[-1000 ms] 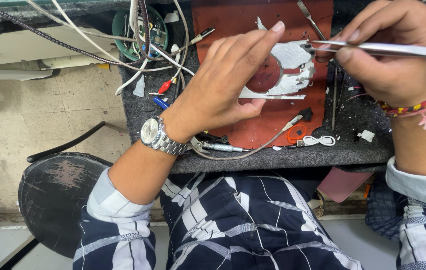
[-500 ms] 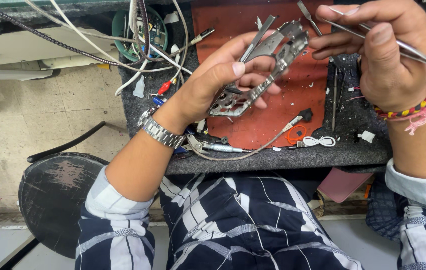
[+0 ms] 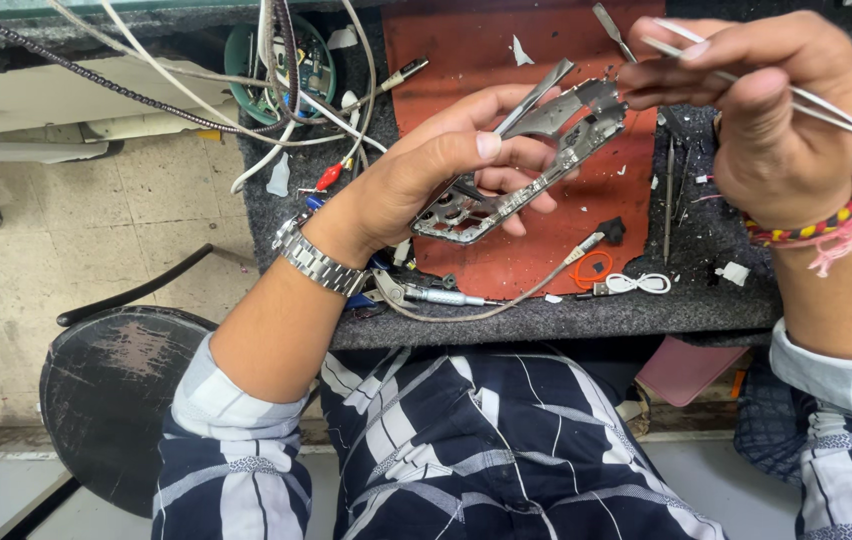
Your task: The person uses tweezers to remove small components and adhesive residue from a metallic smartphone frame. They scrape and lift pieces from the camera module area and other cutouts, then flip the frame to continue cleaning the opposite side.
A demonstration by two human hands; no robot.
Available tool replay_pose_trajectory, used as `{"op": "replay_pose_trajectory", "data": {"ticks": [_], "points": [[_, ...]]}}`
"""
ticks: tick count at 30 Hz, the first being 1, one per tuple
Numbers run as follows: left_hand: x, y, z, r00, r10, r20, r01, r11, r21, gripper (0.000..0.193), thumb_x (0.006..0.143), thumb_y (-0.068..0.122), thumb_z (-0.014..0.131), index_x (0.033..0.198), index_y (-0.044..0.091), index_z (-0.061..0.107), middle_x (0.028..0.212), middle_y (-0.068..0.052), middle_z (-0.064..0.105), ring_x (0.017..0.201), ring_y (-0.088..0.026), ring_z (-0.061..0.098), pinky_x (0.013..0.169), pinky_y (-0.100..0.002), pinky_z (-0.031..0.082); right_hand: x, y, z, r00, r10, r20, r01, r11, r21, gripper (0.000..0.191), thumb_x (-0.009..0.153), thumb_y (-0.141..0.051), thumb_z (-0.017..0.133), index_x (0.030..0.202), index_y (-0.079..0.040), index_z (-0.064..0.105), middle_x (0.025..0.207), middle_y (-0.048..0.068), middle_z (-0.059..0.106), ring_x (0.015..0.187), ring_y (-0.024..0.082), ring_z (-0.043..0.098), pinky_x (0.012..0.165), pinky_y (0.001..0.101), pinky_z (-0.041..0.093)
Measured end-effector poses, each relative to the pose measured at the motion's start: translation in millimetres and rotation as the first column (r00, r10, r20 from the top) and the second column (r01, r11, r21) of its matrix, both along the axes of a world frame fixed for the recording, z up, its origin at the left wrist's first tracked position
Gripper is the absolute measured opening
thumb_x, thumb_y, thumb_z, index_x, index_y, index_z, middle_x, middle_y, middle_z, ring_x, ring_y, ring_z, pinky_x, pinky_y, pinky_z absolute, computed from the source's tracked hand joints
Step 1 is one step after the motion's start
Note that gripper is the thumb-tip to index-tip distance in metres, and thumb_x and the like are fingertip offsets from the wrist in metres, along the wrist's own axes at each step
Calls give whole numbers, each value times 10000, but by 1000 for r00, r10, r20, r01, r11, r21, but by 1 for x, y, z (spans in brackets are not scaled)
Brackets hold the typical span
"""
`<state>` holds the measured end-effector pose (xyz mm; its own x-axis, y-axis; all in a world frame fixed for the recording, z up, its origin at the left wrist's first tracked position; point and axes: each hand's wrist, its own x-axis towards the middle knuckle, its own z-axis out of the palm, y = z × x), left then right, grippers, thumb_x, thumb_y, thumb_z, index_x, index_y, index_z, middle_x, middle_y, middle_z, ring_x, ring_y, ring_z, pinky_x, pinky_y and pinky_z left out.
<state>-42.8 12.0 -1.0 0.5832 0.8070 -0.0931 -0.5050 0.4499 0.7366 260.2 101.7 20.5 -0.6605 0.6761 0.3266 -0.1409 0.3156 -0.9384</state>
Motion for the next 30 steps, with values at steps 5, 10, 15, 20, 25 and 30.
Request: {"op": "replay_pose_trajectory", "data": {"ticks": [5,10,15,20,25,30], "points": [[5,2,2,997,52,-54,-51,999,12,777,1032,356,589,1641,9,253,1477,-280,555,1205,-308,696,974,-423,617,-3,-5,8,999,-6,32,5,1000,9,372,1224,-311,471,1302,52,454,1301,207,609,1186,271,677,1084,394,623],[11,-9,9,695,576,-431,-121,684,719,908,980,198,822,1610,88,177,1523,-165,508,1407,-311,542,1219,-419,436,0,-7,6,994,-108,-20,105,990,-94,327,1237,-281,527,1292,41,536,1265,171,654,1124,235,717,1027,364,634],[7,-11,13,237,800,-552,182,521,834,1011,849,193,899,1583,102,210,1503,-136,508,1377,-340,502,1181,-454,391,-3,3,11,990,-17,137,14,1000,22,100,1183,-37,601,1207,43,546,1202,173,645,1119,224,694,1034,322,595],[7,-10,12,191,816,-546,235,502,833,1040,818,195,900,1610,102,233,1445,-134,519,1353,-342,499,1176,-458,383,-17,6,18,899,-52,435,0,993,118,158,936,49,712,1060,84,620,1090,221,693,1033,253,711,896,326,587],[3,-10,10,280,807,-519,171,490,855,1000,867,185,899,1582,105,204,1434,-142,477,1353,-327,500,1175,-426,400,-19,6,18,948,-22,316,30,999,-20,143,1012,18,709,1106,46,605,1116,172,693,1067,192,715,959,292,600],[4,-10,9,358,775,-521,134,509,850,996,867,145,867,1606,115,200,1427,-130,416,1240,-266,533,1097,-360,471,-14,7,13,985,-9,174,37,987,-157,132,1013,30,710,1040,-1,584,1119,141,686,1011,178,731,963,306,638]]}}
